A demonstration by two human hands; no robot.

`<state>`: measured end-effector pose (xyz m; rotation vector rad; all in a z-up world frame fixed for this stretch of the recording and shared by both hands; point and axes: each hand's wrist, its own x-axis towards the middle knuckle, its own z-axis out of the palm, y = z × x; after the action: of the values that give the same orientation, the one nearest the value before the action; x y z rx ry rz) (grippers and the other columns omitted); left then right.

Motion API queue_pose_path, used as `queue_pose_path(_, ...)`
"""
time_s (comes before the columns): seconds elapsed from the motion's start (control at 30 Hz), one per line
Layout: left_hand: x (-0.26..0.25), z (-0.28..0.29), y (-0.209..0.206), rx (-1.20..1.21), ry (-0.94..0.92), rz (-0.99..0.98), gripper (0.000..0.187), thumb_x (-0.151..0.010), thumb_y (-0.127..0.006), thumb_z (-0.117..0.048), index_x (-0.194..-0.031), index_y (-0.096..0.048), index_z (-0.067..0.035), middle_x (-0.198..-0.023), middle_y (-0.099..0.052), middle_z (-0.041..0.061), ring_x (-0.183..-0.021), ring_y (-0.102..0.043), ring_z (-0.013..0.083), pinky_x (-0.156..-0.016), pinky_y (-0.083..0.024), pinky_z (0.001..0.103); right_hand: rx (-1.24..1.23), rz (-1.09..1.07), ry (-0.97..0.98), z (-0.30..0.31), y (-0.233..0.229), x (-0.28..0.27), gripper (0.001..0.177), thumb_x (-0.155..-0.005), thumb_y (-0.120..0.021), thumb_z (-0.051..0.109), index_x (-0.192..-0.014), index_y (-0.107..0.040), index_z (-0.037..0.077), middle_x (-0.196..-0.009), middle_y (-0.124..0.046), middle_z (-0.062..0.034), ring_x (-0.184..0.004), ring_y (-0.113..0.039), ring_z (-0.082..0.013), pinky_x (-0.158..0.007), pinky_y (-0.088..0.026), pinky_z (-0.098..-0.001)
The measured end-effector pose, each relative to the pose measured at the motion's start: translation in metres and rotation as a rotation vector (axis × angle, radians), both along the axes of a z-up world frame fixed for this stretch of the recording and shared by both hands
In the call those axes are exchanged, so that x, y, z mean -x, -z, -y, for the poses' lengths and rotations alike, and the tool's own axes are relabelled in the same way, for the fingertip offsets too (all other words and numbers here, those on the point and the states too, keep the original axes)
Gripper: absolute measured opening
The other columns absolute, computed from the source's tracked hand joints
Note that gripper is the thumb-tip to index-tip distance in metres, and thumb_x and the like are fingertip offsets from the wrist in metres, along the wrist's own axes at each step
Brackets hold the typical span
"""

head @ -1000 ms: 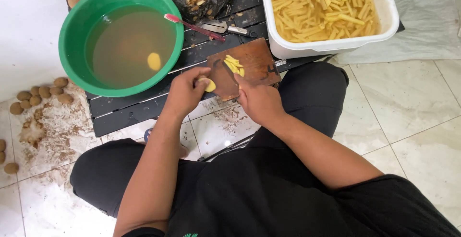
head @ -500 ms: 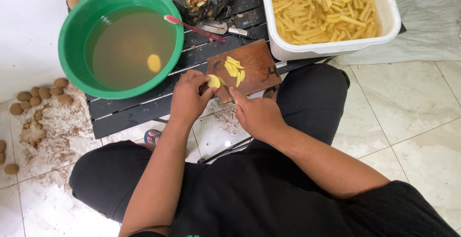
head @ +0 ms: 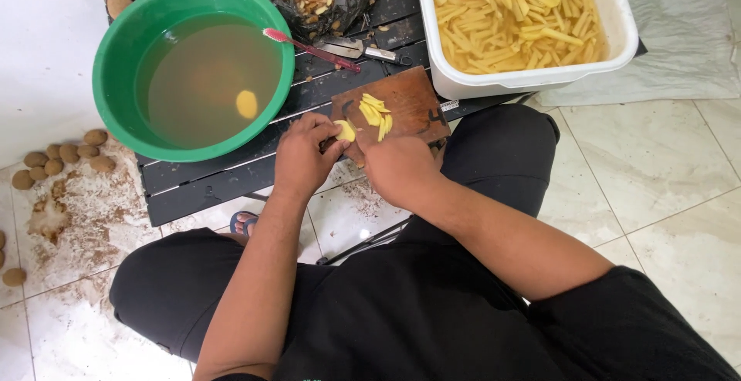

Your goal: Slicing peeled potatoes into french fries using a knife and a cutting board, then placing them in water.

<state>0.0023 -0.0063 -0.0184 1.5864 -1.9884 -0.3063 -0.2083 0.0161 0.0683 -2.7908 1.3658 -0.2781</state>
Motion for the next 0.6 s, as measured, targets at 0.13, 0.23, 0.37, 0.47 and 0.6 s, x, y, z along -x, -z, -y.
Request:
queue_pose_path(0.13,0.001,-0.002,0.001,0.026,0.000,0.011,0.026,-0.085,-0.084,-0.033,-0.107,-0.080,-0.021,-0.105,-0.067,-0.003,-0.099,-0.066,0.0274,-0.087,-0.052,0.045,-0.016,0.042,-0.018,0.008,0.019,-0.010,0.018,-0.088,-0.059,0.023,-0.097,-0.070,0.011,-0.060,-0.067,-0.0085,-0.057,-0.069,-0.0325,-0.053,-0.052,-0.0425)
queue_pose_path(0.23,0.002,-0.004,-0.001,0.056,-0.015,0.037,0.026,-0.085,-0.083,-0.034,-0.107,-0.080,-0.021,-0.105,-0.067,-0.004,-0.098,-0.066,0.0274,-0.087,-0.052,0.045,0.149,-0.100,-0.046,-0.009,0.041,-0.012,0.018,-0.086,-0.060,0.019,-0.100,-0.070,0.015,-0.056,-0.066,-0.0055,-0.052,-0.068,-0.0258,-0.050,-0.051,-0.0370)
queue_pose_path(0.37,0.005,-0.009,-0.006,0.040,-0.034,-0.022,0.025,-0.089,-0.082,-0.031,-0.111,-0.080,-0.019,-0.107,-0.066,-0.003,-0.098,-0.066,0.0275,-0.088,-0.051,0.045,0.067,-0.024,0.017,-0.035,0.066,0.003,0.065,-0.086,-0.062,0.012,-0.146,-0.046,-0.007,-0.049,-0.060,-0.0084,-0.042,-0.061,-0.0255,-0.044,-0.050,-0.0378)
queue_pose_path(0.47,0.003,-0.009,-0.008,0.032,-0.021,-0.044,0.026,-0.090,-0.082,-0.032,-0.112,-0.080,-0.018,-0.107,-0.066,-0.003,-0.100,-0.066,0.0270,-0.089,-0.051,0.045,0.070,-0.045,0.022,-0.040,0.051,0.015,0.061,-0.087,-0.059,0.012,-0.145,-0.048,-0.004,-0.044,-0.055,-0.0048,-0.036,-0.057,-0.0220,-0.040,-0.045,-0.0324)
queue_pose_path(0.6,0.004,-0.012,-0.010,0.042,-0.032,-0.063,0.023,-0.092,-0.081,-0.030,-0.111,-0.080,-0.017,-0.108,-0.067,-0.003,-0.100,-0.066,0.0261,-0.090,-0.051,0.044,-0.023,0.009,0.076,-0.035,0.034,0.021,0.045,-0.095,-0.052,0.018,-0.137,-0.052,0.002,-0.047,-0.058,-0.0080,-0.039,-0.060,-0.0266,-0.040,-0.046,-0.0350)
